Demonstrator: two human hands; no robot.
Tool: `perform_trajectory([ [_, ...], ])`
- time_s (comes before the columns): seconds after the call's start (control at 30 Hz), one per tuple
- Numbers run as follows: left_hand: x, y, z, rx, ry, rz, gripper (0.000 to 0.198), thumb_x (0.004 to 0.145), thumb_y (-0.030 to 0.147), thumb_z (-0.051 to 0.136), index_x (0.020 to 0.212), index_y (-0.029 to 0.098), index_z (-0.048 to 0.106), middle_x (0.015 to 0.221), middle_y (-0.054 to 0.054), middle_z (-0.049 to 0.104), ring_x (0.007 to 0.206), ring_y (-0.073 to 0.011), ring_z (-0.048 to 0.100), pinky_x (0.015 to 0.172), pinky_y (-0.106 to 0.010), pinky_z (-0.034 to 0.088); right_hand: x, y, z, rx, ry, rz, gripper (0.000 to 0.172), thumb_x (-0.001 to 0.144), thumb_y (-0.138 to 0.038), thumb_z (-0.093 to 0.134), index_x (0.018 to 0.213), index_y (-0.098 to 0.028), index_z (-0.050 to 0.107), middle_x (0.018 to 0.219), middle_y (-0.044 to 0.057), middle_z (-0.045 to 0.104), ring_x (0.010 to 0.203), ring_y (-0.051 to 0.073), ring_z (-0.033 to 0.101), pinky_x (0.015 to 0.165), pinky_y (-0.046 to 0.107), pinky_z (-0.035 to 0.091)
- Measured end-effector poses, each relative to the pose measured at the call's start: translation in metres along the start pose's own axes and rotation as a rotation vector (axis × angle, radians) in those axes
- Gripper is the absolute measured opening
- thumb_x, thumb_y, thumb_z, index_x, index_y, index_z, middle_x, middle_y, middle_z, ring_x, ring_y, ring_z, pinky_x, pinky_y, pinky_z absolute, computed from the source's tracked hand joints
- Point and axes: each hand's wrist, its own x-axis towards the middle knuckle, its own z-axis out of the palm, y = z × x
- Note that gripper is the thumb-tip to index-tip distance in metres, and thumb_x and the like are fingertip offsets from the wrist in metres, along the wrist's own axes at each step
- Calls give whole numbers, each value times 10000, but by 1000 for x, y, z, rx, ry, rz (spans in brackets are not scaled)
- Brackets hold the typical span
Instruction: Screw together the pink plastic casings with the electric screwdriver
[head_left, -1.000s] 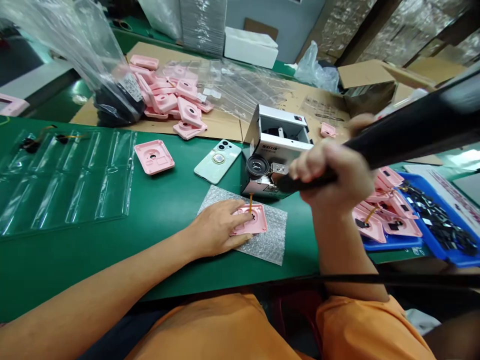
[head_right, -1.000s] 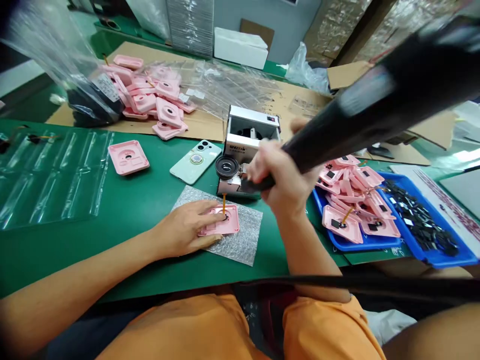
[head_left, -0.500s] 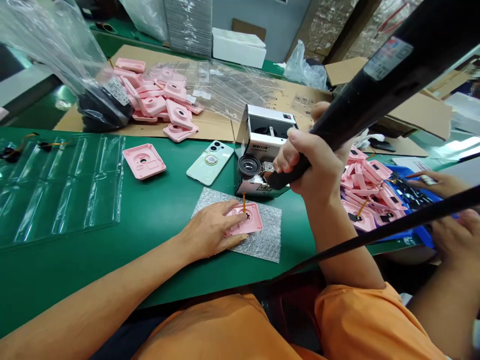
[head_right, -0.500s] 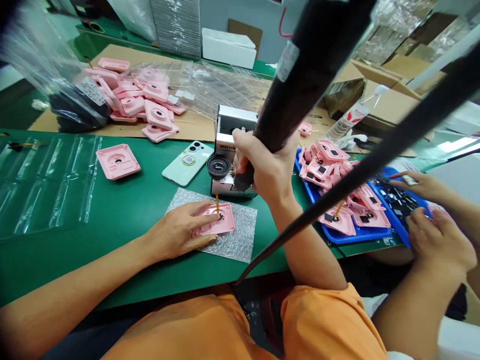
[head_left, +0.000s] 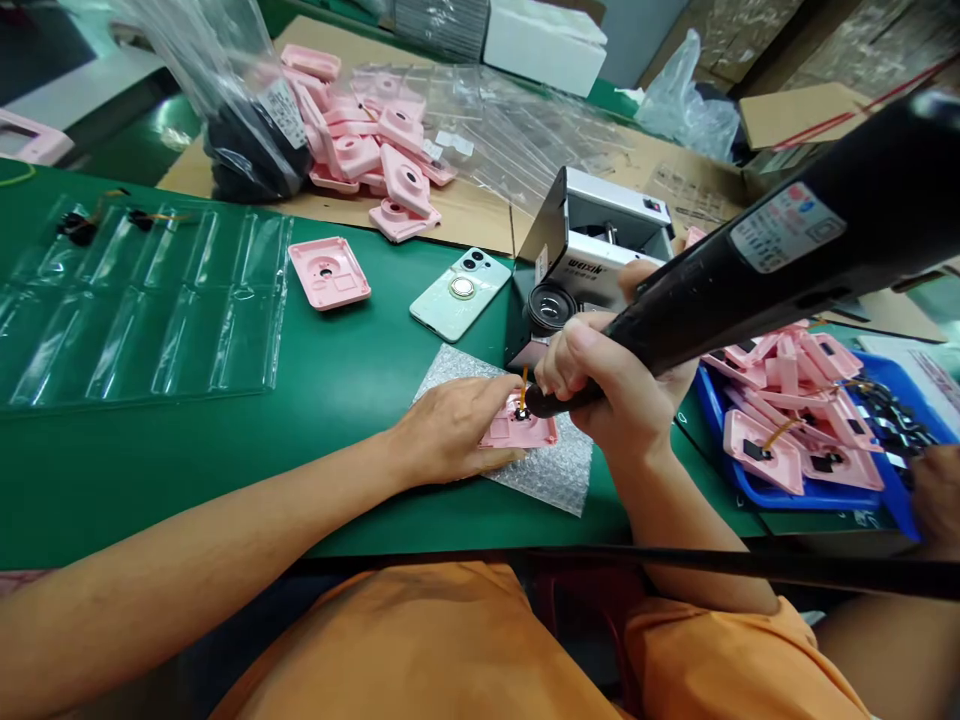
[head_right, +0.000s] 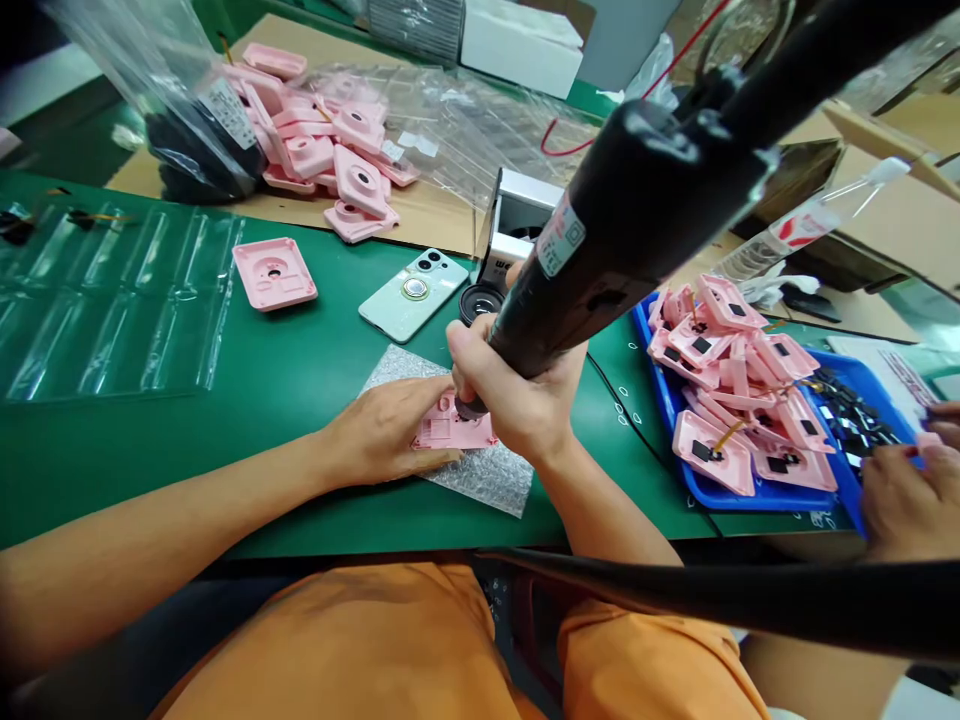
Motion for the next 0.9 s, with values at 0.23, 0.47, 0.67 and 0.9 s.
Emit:
perform_trajectory([
  [0.23, 1, 0, 1, -8, 1, 10, 620, 1000, 547, 706, 1432, 162, 484, 1211, -118, 764, 1099, -302, 768, 933, -422, 613, 1, 1, 2, -45, -11, -11, 462, 787, -356, 942, 795, -269, 489, 519, -115, 511, 386, 111, 444, 426, 285, 400],
  [0.47, 1, 1, 0, -19, -22, -14, 640, 1001, 573, 701, 1455, 185, 471, 1246, -119, 757, 1148, -291, 760, 965, -403, 598, -3, 9, 0, -48, 6, -13, 393, 816, -291, 898, 809, -270, 505, 521, -107, 518, 392, 113, 441, 424, 281, 392],
  [0.67, 3, 4, -2, -34, -61, -61, 678, 994, 585, 705, 1482, 180, 464, 1276, -130, 750, 1171, -303, 752, 965, -409, 596, -6, 9, -1, -93, 14, 41, 452, 790, -425, 931, 810, -280, 502, 497, -116, 449, 381, 122, 407, 424, 294, 378],
  [0.9, 4, 7, -3, -19, -94, -117, 668, 976, 596, 734, 1433, 170, 498, 1251, -134, 755, 1177, -313, 757, 966, -405, 595, 3, 10, 0, -70, -17, 89, 422, 743, -385, 933, 794, -270, 530, 477, -117, 461, 373, 114, 399, 431, 275, 393],
])
